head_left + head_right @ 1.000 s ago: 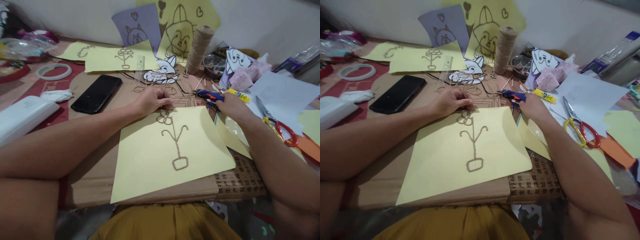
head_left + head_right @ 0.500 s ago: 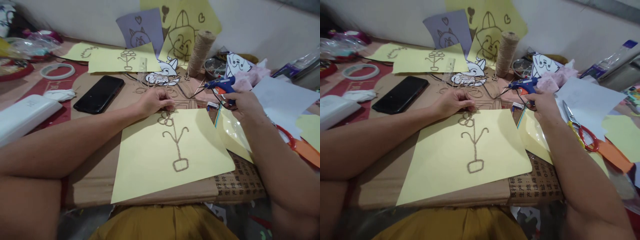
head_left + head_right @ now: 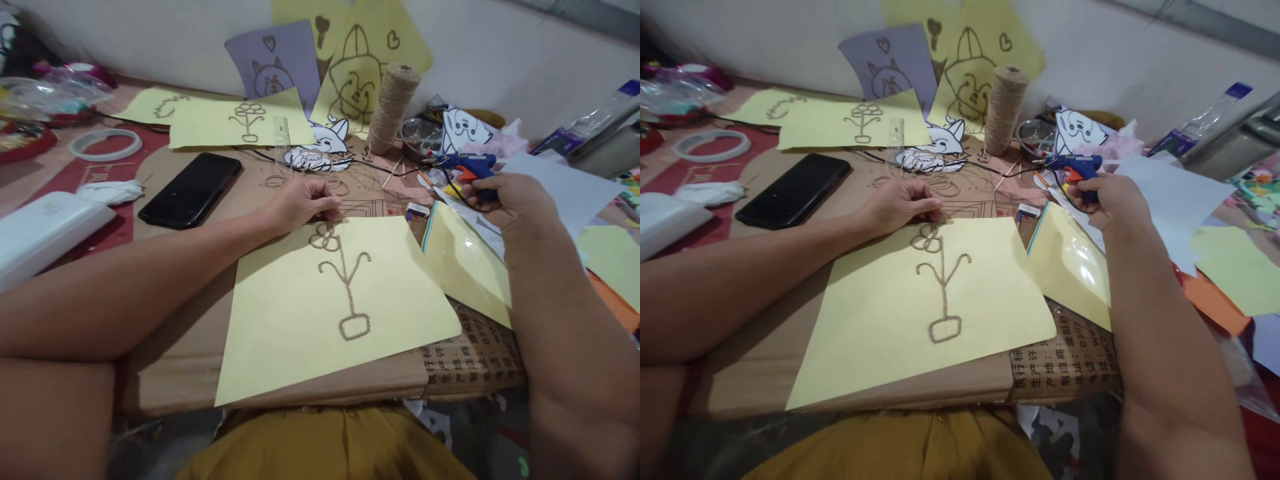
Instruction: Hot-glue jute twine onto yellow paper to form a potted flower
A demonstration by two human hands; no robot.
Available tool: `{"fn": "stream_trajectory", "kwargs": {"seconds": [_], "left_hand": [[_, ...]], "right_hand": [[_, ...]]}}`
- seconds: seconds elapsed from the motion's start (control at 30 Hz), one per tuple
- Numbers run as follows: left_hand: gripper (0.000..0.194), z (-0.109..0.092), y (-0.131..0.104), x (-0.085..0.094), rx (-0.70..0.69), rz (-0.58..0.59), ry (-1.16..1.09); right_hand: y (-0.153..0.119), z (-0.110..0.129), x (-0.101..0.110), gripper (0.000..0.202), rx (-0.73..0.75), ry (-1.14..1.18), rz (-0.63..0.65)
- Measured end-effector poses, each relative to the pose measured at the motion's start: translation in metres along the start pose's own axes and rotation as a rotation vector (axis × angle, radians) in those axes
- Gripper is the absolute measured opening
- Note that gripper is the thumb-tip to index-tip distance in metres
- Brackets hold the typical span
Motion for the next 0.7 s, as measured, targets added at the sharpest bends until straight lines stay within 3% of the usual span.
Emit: {"fn": "stream_trajectory", "kwargs": {"seconds": [0.17,0.37,0.47,0.57,0.7], "left_hand": [[0.020,0.002,0.000,0.002,-0.035,0.002,0.029],[0.020,0.001,0.002,0.004,-0.054,0.024,0.017],[0.020,0.000,0.001,0.003,-0.054,0.012,0.017],[0.019,0.002,0.001,0.002,-0.052,0.003,0.014],[0.019,0.004,0.002,0.002,-0.060,0.001,-0.004]], "right_hand": [[0.007,-0.006,0.004,0.026,-0.024,0.065,-0.083],[-0.001,0.002,-0.004,0.031,0.220,0.132,-0.123],[-0.012,0.005,-0.016,0.029,0.322,0.230,0.052],[-0.027,-0.001,-0.034,0.026,0.212,0.298,0.328],[-0.057,-0.001,-0.051,0.038,0.224,0.188,0.513]]}}
Point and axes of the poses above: each hand's wrist, its own y-axis towards the middle knuckle, its own x-axis out of the back of the hand, z = x × y, the point moved 4 cm from there along y, towards the middle knuckle, and after that the axes turned 2 degrees about -z, right-handed, at the moved point
